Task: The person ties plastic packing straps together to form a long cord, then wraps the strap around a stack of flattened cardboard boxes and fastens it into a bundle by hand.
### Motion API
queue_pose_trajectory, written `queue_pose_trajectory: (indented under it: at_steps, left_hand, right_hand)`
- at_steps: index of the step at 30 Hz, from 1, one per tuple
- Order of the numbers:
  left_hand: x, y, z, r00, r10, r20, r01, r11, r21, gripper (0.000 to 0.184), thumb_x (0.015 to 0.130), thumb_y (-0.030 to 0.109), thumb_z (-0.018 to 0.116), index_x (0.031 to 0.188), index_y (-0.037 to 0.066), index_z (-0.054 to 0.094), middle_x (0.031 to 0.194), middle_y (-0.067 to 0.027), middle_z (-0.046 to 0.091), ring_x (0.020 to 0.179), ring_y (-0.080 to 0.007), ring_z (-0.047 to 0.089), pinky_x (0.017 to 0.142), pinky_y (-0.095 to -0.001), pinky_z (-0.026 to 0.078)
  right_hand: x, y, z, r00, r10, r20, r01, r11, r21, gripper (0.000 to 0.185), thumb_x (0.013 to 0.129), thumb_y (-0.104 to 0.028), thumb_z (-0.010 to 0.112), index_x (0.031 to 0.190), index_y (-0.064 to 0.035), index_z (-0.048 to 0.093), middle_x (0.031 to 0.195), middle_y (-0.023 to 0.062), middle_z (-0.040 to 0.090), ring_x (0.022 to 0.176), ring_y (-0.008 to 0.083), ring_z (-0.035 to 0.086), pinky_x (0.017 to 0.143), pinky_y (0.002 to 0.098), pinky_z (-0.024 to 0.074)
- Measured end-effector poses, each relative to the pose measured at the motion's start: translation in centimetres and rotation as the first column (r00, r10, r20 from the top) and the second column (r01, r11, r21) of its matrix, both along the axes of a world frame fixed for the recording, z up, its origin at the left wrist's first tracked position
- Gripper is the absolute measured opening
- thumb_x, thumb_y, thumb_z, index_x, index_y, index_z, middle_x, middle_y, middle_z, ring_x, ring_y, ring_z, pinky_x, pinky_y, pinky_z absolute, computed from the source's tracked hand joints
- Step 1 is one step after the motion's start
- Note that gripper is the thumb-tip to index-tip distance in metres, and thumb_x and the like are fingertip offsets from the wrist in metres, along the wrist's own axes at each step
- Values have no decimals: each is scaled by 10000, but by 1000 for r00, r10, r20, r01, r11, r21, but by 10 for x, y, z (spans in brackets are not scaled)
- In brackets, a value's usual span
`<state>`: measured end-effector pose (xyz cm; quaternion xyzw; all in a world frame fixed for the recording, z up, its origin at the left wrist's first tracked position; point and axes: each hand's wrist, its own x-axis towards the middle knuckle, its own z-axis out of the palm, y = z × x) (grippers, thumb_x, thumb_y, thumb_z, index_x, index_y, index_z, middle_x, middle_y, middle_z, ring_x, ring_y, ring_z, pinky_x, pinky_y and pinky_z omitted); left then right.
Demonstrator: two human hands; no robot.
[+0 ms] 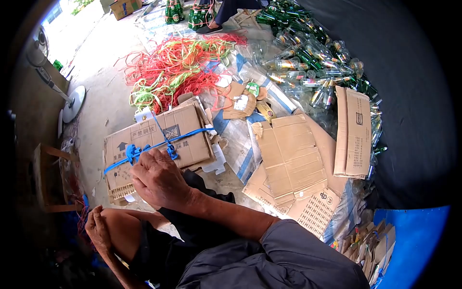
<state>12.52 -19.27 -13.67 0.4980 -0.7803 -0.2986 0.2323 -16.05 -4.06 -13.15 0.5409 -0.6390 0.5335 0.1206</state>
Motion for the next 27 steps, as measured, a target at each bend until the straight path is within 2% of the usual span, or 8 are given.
queue_pose_trajectory:
  at_steps: [10,18,27]
  left_hand:
    - [-4,6,7,998,42,-44,-38,996,80,487,1086,399,541,1193,-39,726,1113,-147,752,1054,-232,666,978,-321,478]
    - [2,1,-1,996,60,-61,-56,995,77,473,1079,392,561,1201,-31,734,1104,-120,757,1033,-201,661,958,-304,481]
    - [-5,5,9,998,51,-40,-48,995,83,471,1093,379,543,1192,-45,724,1100,-131,753,1033,-200,661,959,-299,476]
  right_hand:
    - [4,1,-1,1000,-4,20,4,1000,7,156,785,-48,723,880,-86,605,832,80,502,806,291,506,734,421,403]
    - [4,2,-2,999,7,43,-9,999,42,125,811,-46,712,881,-66,609,882,84,558,849,295,525,752,437,400]
    - [2,1,0,998,0,55,-1,1000,19,151,796,-49,730,898,-85,626,876,75,555,839,289,527,744,432,409]
